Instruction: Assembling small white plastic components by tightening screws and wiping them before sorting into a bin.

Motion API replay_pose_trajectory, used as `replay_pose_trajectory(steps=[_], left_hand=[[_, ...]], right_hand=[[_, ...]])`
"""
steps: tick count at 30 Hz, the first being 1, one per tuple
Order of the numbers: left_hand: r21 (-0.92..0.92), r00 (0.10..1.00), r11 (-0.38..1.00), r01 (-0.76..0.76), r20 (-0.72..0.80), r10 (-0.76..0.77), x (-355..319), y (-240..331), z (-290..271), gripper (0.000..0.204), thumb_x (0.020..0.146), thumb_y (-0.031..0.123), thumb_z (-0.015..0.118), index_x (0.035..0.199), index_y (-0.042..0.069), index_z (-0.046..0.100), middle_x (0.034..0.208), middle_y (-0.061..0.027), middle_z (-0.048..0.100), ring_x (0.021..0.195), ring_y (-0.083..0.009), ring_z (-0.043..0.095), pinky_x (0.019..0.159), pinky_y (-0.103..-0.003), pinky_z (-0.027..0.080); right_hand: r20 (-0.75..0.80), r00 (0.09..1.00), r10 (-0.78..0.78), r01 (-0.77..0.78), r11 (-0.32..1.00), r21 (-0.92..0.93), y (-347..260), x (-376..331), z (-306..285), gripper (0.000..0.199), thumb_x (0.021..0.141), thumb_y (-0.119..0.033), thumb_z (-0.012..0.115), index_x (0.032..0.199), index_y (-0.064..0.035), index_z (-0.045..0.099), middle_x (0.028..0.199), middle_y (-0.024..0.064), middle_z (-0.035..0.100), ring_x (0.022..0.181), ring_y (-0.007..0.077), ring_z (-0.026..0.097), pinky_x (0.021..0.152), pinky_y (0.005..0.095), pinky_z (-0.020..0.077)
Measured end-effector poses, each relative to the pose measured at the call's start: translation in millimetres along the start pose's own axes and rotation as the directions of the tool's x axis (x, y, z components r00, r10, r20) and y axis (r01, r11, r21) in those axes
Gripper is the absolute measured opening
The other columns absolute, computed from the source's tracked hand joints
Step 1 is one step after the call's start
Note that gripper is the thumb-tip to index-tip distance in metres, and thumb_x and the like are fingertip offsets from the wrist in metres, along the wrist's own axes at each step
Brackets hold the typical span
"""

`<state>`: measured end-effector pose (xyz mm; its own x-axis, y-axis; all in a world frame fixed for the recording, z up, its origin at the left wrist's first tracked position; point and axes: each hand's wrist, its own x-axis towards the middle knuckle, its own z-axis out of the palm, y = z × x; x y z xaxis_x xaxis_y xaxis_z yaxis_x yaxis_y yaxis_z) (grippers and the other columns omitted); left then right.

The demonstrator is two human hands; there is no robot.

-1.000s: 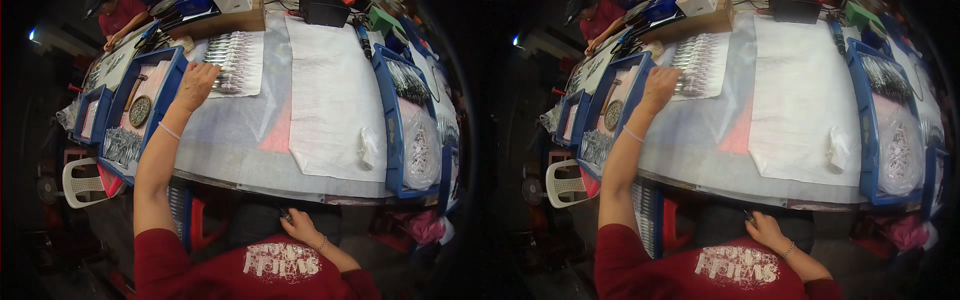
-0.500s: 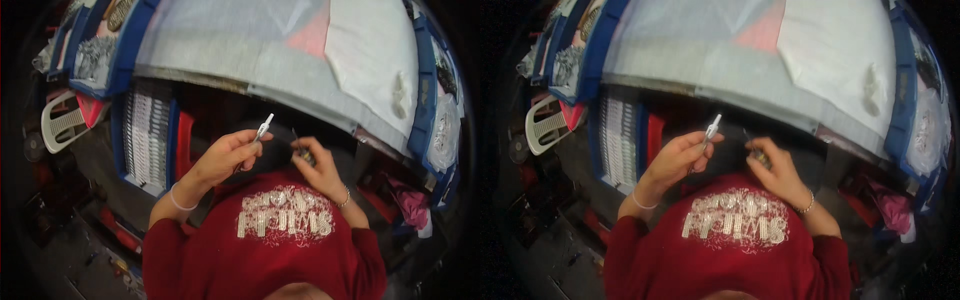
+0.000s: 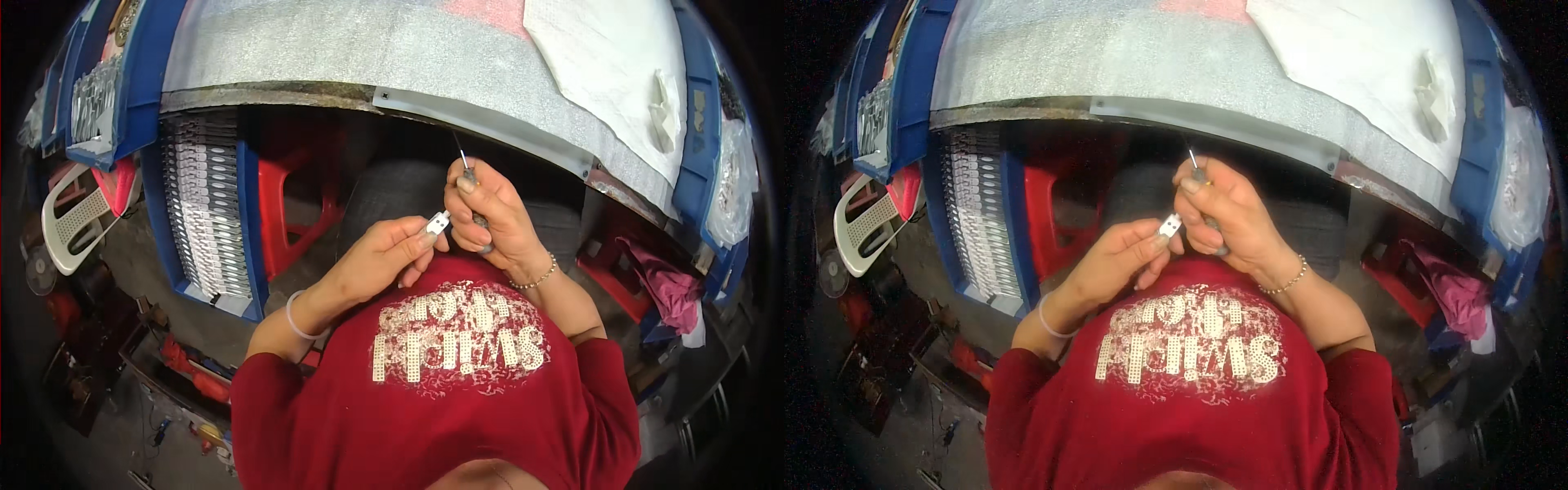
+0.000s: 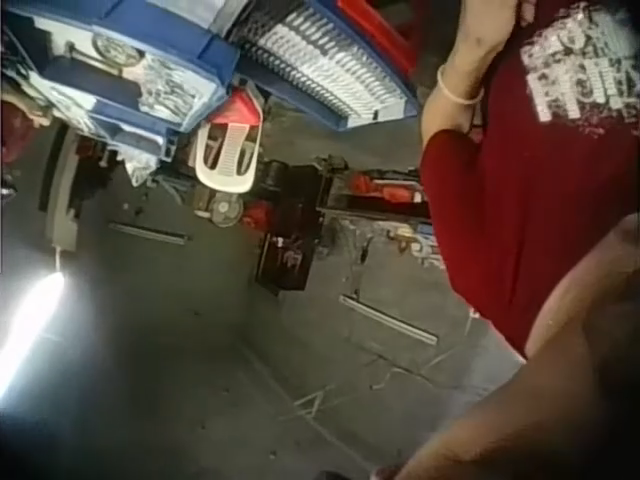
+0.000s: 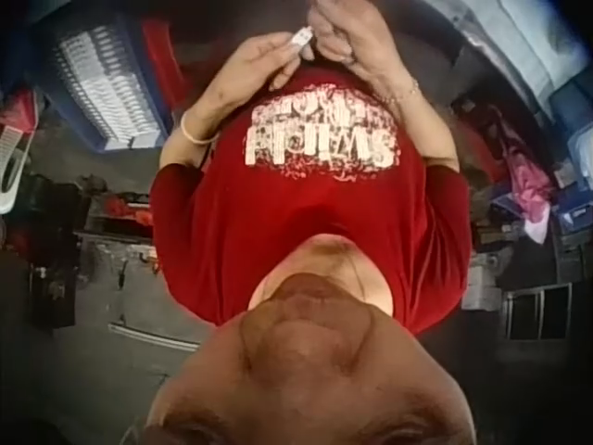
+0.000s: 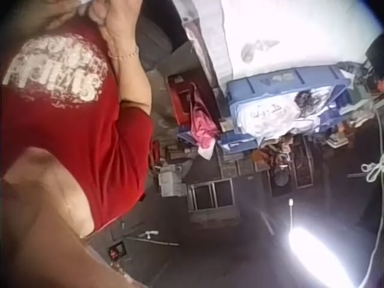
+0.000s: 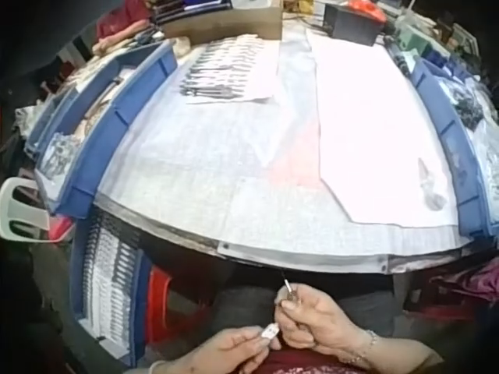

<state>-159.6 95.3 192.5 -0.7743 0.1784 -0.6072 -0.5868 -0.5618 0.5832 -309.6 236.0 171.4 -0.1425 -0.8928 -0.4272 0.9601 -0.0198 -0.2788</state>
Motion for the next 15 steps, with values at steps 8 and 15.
replay_pose_trajectory(steps=[8,15], left_hand=[[-0.192,0.992,0.981,0.014,-0.119,-0.037,20.7,-5.5,-15.7,0.026,0.103,0.022,0.045,0.107,0.000,0.059,0.068,0.0015,0.049,0.052,-0.0043,0.040,0.047,-0.019,0.033],[-0.130,0.981,0.991,0.033,-0.185,-0.057,30.2,-4.9,-12.3,0.025,0.102,0.021,0.047,0.106,0.001,0.061,0.066,0.0003,0.055,0.048,-0.0038,0.043,0.043,-0.018,0.033]], right_hand=[[-0.032,0.958,-0.286,-0.022,0.038,-0.999,-15.6,-39.7,18.5,0.054,0.084,-0.011,0.068,0.129,-0.0011,0.040,0.110,0.0251,0.062,0.091,0.0381,0.066,0.074,0.0393,0.0545],[0.182,0.953,-0.244,0.117,-0.257,-0.959,-33.8,-50.4,31.9,0.034,0.078,0.000,0.067,0.112,-0.0013,0.060,0.103,0.0155,0.063,0.089,0.0325,0.065,0.072,0.0376,0.0553]])
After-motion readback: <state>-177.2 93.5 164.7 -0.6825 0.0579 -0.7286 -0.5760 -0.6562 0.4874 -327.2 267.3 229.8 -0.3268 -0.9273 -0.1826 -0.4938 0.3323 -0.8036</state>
